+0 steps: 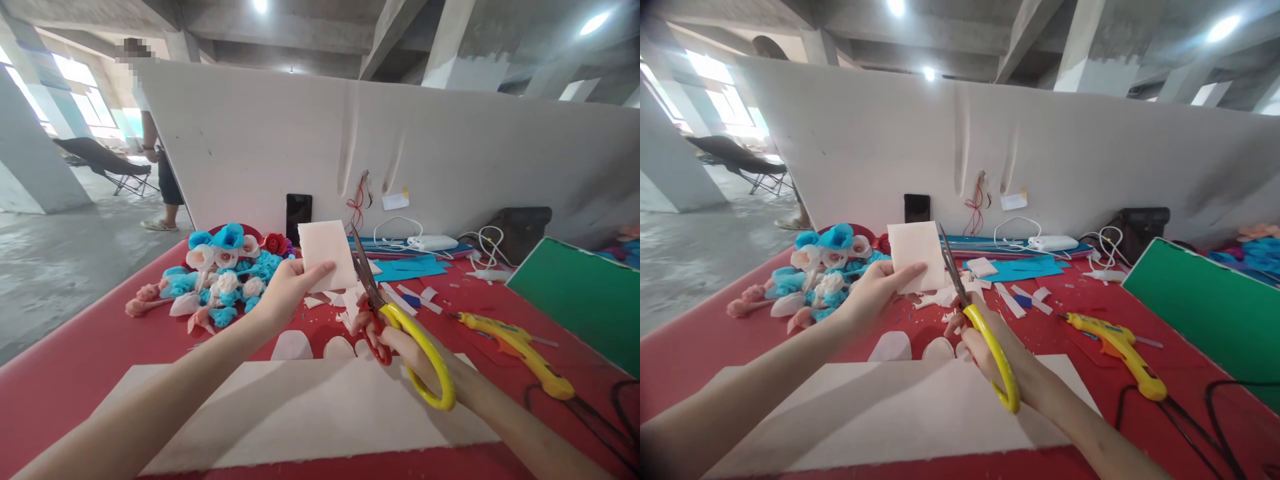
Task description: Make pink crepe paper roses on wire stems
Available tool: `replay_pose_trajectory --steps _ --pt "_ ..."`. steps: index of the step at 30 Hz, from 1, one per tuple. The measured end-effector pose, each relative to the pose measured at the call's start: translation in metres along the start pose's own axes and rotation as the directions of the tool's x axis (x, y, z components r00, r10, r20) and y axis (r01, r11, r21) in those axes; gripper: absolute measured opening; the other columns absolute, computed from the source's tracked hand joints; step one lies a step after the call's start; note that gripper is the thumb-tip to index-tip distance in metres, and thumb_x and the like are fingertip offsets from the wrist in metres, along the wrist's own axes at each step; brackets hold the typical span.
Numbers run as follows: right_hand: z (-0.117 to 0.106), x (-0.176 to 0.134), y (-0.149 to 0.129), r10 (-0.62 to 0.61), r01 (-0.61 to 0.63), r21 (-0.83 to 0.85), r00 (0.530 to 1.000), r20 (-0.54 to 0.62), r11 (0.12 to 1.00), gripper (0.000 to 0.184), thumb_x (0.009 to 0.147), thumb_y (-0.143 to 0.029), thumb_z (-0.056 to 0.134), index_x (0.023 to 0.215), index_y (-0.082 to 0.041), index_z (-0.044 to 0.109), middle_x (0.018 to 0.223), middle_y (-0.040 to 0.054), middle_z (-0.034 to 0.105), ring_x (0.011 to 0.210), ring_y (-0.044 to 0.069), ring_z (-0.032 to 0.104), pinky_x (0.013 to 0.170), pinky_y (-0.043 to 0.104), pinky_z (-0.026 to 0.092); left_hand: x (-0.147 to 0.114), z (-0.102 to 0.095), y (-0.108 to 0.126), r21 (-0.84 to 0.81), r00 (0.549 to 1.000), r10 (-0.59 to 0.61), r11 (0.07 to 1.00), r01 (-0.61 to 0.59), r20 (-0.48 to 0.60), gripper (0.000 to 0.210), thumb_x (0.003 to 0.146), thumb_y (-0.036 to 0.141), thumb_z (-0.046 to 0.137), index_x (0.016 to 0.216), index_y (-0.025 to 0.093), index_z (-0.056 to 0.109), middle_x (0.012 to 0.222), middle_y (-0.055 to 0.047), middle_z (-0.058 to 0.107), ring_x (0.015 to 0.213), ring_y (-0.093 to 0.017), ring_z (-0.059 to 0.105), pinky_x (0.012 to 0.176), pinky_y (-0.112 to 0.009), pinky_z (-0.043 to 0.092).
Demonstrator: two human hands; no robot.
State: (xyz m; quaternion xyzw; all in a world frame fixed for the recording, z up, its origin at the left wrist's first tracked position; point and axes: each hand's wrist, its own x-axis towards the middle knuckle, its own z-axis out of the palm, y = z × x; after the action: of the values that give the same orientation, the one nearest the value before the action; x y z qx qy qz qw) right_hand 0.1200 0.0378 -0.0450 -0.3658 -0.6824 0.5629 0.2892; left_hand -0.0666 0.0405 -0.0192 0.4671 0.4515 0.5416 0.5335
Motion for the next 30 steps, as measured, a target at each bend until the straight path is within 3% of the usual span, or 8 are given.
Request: replay_pose_trajectory --steps 7,14,19,26,30 --pt "0.001 0.002 0.02 -0.083 0.083 -0.002 0.996 -0.026 0.997 0.026 0.081 -0.03 0.038 0.104 -0.02 0.043 0.077 0.0003 0.057 0.045 0.007 0.038 0.045 0.023 0.032 -0.003 0.006 -0.001 -0.005 1.0 -0.008 1.0 0.008 0.025 0.021 0.072 0.029 0.067 0.062 0.01 0.067 0.066 -0.006 0.07 0.052 -0.008 0.059 0.048 -0.016 0.046" --pt "0.002 0.013 0.034 -0.064 0.066 0.045 0.997 -0.037 0.997 0.034 0.081 -0.044 0.043 0.103 -0.017 0.044 0.071 0.0011 0.06 0.034 0.005 0.035 0.034 0.02 0.03 -0.003 0.007 -0.004 -0.028 0.998 -0.008 1.0 0.01 0.054 0.023 0.072 0.029 0.068 0.059 0.01 0.066 0.058 -0.004 0.067 0.051 -0.008 0.058 0.047 -0.015 0.046" --pt "0.005 0.011 0.032 -0.059 0.062 0.056 0.997 -0.054 0.997 0.041 0.084 -0.054 0.04 0.101 -0.017 0.046 0.066 -0.0006 0.058 0.032 0.005 0.037 0.032 0.02 0.033 -0.003 0.007 -0.005 -0.031 0.998 -0.013 0.999 0.015 0.067 0.022 0.072 0.029 0.067 0.061 0.01 0.066 0.06 -0.004 0.068 0.052 -0.01 0.06 0.05 -0.018 0.047" --pt "0.009 0.005 0.022 -0.05 0.054 0.046 0.995 -0.089 0.997 0.046 0.084 -0.058 0.04 0.1 -0.016 0.049 0.059 -0.0028 0.055 0.028 0.004 0.033 0.027 0.019 0.029 -0.003 0.007 -0.006 -0.036 0.998 -0.016 0.999 0.018 0.065 0.018 0.072 0.029 0.068 0.07 0.011 0.067 0.065 -0.004 0.069 0.061 -0.013 0.065 0.055 -0.018 0.049" --pt "0.01 0.003 0.018 -0.064 0.064 -0.004 0.989 -0.132 0.998 0.045 0.083 -0.058 0.042 0.093 -0.015 0.051 0.049 -0.0048 0.05 0.026 0.005 0.032 0.027 0.018 0.025 -0.003 0.006 -0.005 -0.029 0.998 -0.013 0.999 0.015 0.058 0.019 0.072 0.029 0.067 0.068 0.011 0.067 0.063 -0.004 0.069 0.057 -0.011 0.063 0.052 -0.018 0.048"
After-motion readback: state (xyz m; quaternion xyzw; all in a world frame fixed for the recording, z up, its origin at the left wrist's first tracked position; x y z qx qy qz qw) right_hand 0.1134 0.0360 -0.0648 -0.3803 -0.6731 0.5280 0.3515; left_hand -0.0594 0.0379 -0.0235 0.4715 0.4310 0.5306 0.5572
